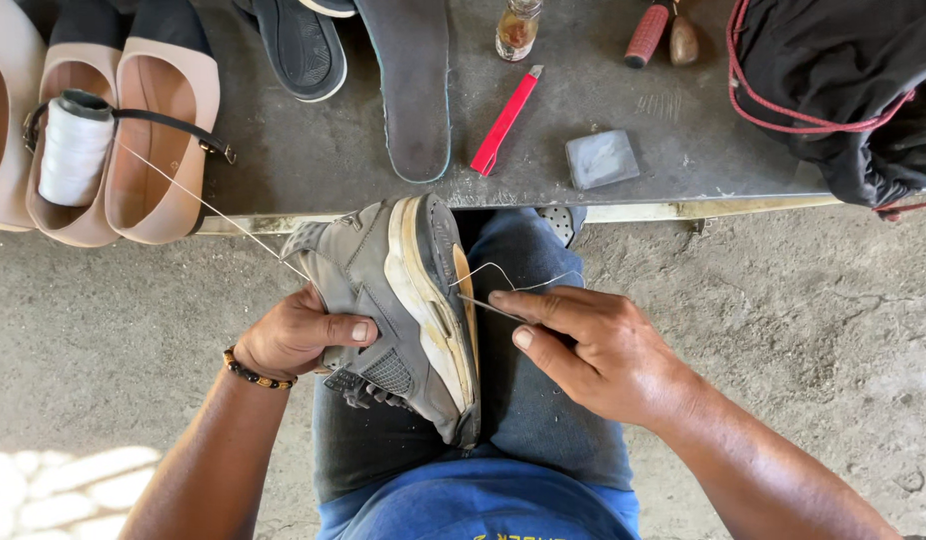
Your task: The person sits cross-legged on the ground and sews a gray sneaker using a needle and white thread. They repeatedly push the needle through the shoe's sole and upper, pulling the thread tight to secure the parts together.
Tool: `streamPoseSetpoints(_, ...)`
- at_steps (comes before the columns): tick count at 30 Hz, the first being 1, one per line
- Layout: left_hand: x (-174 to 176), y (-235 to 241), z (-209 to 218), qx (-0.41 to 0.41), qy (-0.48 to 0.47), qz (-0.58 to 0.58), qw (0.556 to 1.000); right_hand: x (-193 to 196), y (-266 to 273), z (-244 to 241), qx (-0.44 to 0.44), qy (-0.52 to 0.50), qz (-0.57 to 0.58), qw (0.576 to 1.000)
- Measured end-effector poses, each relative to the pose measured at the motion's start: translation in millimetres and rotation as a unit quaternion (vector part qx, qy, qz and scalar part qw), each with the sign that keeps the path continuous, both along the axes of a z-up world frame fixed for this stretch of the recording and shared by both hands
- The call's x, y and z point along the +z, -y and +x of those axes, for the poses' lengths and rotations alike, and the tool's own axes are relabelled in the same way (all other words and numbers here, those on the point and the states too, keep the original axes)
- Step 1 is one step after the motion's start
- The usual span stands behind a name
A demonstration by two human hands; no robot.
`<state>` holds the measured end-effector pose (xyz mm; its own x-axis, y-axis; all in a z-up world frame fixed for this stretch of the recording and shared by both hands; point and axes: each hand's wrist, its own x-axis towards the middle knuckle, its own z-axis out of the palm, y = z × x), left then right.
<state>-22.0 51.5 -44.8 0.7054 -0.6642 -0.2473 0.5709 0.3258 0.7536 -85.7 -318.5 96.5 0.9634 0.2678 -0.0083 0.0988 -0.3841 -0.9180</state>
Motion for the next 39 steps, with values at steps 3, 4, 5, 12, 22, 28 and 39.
streamPoseSetpoints(3,-4.5,-3.1,-1.7,0.007,-0.003,0.004,1.000,-8.3,-0.9,0.7,-0.001,0.013,0.003,1.000)
streamPoseSetpoints(4,-3.5,-2.6,-1.0,0.008,-0.002,0.004,1.000,-9.1,-1.6,0.8,0.001,0.015,0.005,1.000)
streamPoseSetpoints(5,-2.6,-2.3,-0.4,0.010,-0.001,0.004,1.000,-10.0,-2.2,1.2,0.003,0.017,0.008,1.000)
streamPoseSetpoints(12,9.7,4.1,0.6,0.014,0.004,-0.003,1.000,-14.0,0.4,2.9,0.022,0.020,0.004,1.000)
streamPoseSetpoints(22,27.1,9.7,0.1,-0.023,0.001,0.031,0.999,18.8,15.7,27.0,0.123,0.043,-0.184,0.974)
streamPoseSetpoints(28,39.5,24.5,-2.1,-0.042,-0.042,0.068,0.996,29.8,14.2,44.7,0.198,0.048,-0.375,0.904)
streamPoseSetpoints(39,45.0,34.5,-1.9,-0.050,-0.016,0.023,0.998,41.5,-20.3,64.0,0.246,-0.067,-0.447,0.858)
